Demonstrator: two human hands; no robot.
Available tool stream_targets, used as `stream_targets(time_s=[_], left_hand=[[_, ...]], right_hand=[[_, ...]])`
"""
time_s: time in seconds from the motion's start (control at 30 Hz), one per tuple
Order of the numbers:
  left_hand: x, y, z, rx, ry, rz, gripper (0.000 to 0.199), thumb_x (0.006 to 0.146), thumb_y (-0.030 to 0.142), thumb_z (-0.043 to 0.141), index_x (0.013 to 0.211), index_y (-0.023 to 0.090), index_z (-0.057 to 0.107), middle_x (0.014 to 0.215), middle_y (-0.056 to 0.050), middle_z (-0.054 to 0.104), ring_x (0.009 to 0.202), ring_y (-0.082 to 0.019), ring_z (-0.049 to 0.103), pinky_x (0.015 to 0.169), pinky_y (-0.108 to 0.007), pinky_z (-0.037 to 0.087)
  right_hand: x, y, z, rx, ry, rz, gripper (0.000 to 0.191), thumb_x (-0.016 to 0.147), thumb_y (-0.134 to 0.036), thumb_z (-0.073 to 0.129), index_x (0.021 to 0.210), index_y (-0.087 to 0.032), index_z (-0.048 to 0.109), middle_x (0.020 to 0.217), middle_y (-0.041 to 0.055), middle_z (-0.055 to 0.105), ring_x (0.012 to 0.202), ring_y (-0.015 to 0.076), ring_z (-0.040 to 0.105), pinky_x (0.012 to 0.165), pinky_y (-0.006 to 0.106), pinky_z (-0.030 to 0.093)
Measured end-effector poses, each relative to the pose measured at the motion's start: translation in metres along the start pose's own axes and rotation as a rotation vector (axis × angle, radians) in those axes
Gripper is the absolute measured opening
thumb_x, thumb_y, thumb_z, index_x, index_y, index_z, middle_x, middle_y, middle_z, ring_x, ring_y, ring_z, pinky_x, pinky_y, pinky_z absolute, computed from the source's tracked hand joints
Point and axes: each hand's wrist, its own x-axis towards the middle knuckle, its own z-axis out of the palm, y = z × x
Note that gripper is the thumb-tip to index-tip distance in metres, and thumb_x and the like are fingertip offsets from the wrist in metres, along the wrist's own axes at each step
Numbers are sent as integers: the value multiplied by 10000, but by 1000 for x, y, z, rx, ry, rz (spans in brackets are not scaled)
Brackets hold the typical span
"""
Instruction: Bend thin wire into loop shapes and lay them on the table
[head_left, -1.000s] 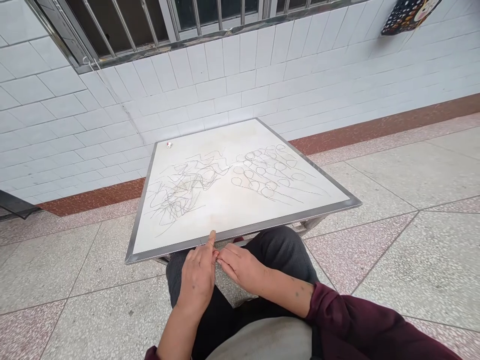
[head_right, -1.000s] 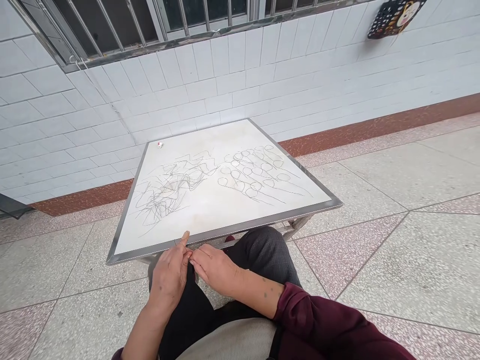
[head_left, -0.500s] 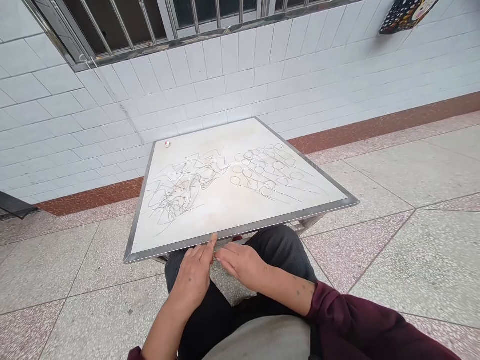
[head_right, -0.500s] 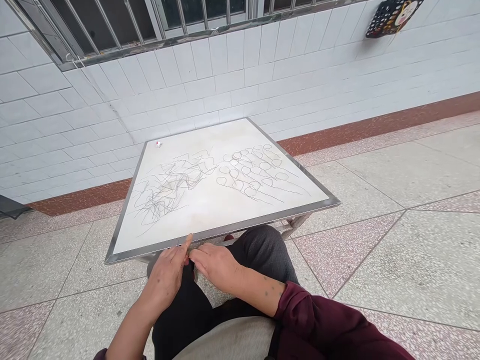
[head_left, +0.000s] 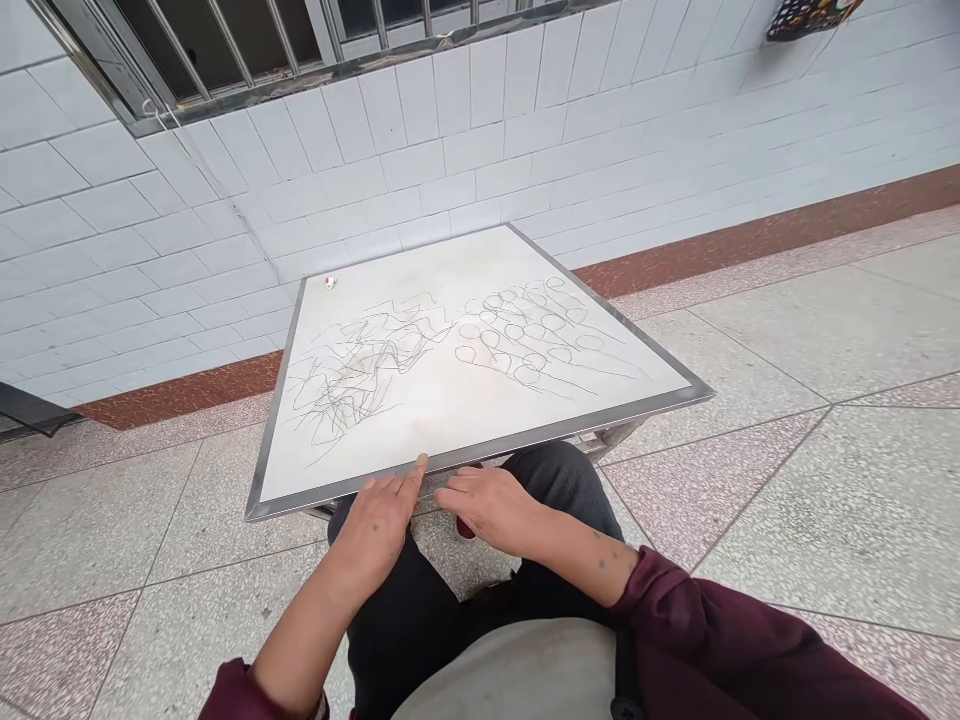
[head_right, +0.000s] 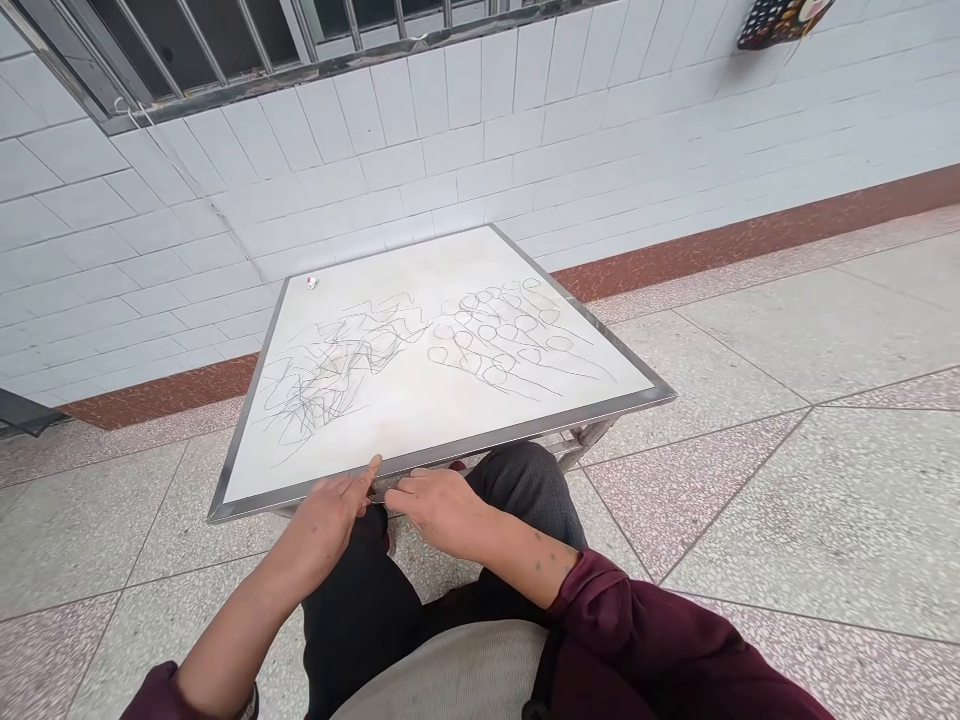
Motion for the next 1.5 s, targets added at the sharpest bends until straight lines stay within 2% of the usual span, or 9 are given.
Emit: stream_targets(time_s=[0.3, 0.47, 0.6, 0.63, 0.77, 0.87, 1.0, 1.17, 1.5], left_hand=[[-3, -10, -3, -38, 3, 28, 643, 841, -20, 322, 1452, 158, 228, 861, -42, 631, 789, -178, 558, 784, -351, 430], [-8, -16, -2, -62, 23, -22, 639, 819, -33, 330, 1435, 132, 283, 823, -42, 629, 757, -170, 564, 760, -329, 447], [-11, -21, -6, -19, 138, -188, 572, 841, 6, 341, 1404, 104, 354, 775, -53, 628, 720, -181, 577, 692, -308, 456], [-9, -20, -7, -24, 162, -209, 554, 854, 28, 351, 1402, 107, 361, 780, -55, 635, 723, -183, 583, 684, -303, 458], [1, -2, -9, -35, 216, -195, 514, 888, 83, 354, 1400, 119, 373, 781, -55, 653, 720, -187, 600, 674, -297, 461], [6, 11, -1, -25, 221, -119, 513, 891, 94, 337, 1403, 116, 367, 768, -54, 655, 683, -188, 597, 649, -305, 462], [5, 11, 19, 3, 278, -22, 524, 887, 95, 308, 1407, 128, 355, 753, -60, 655, 651, -195, 594, 616, -310, 467], [2, -1, 39, -65, 269, 80, 595, 878, 74, 297, 1453, 220, 247, 827, -43, 653, 713, -183, 609, 633, -294, 485], [-3, 0, 53, 6, 192, 125, 816, 755, -54, 307, 1482, 188, 26, 839, -50, 628, 739, -184, 583, 688, -322, 475]], right_hand=[[-9, 5, -11, 18, -12, -10, 186, 879, -39, 405, 831, -179, 519, 689, -3, 502, 652, 143, 382, 599, 269, 270], [-19, 24, -20, -3, -14, 34, 211, 890, -42, 390, 808, -178, 529, 684, 5, 512, 651, 144, 404, 602, 262, 285], [-26, 35, -35, 0, 210, 327, 170, 931, -105, 397, 880, -154, 551, 713, 31, 543, 663, 152, 447, 592, 259, 314], [-23, 31, -39, 20, 271, 343, 154, 940, -125, 404, 917, -150, 554, 737, 39, 557, 684, 155, 460, 608, 260, 331], [2, -5, -45, 32, 274, 89, 135, 945, -165, 445, 930, -178, 579, 830, 45, 601, 785, 164, 475, 717, 289, 361], [16, -21, -32, -20, 191, 115, 114, 931, -165, 477, 891, -169, 584, 784, 37, 589, 816, 174, 473, 713, 305, 345], [12, -15, -12, 36, 62, 36, 116, 882, -86, 491, 906, -166, 572, 817, 22, 583, 755, 148, 465, 689, 277, 361], [1, -7, -6, 66, 1, -40, 132, 882, -119, 476, 982, -160, 552, 875, 26, 587, 739, 143, 475, 691, 262, 377], [-2, -5, -3, 27, -32, -147, 123, 873, -138, 475, 928, -203, 564, 825, 2, 593, 718, 158, 444, 617, 292, 318]])
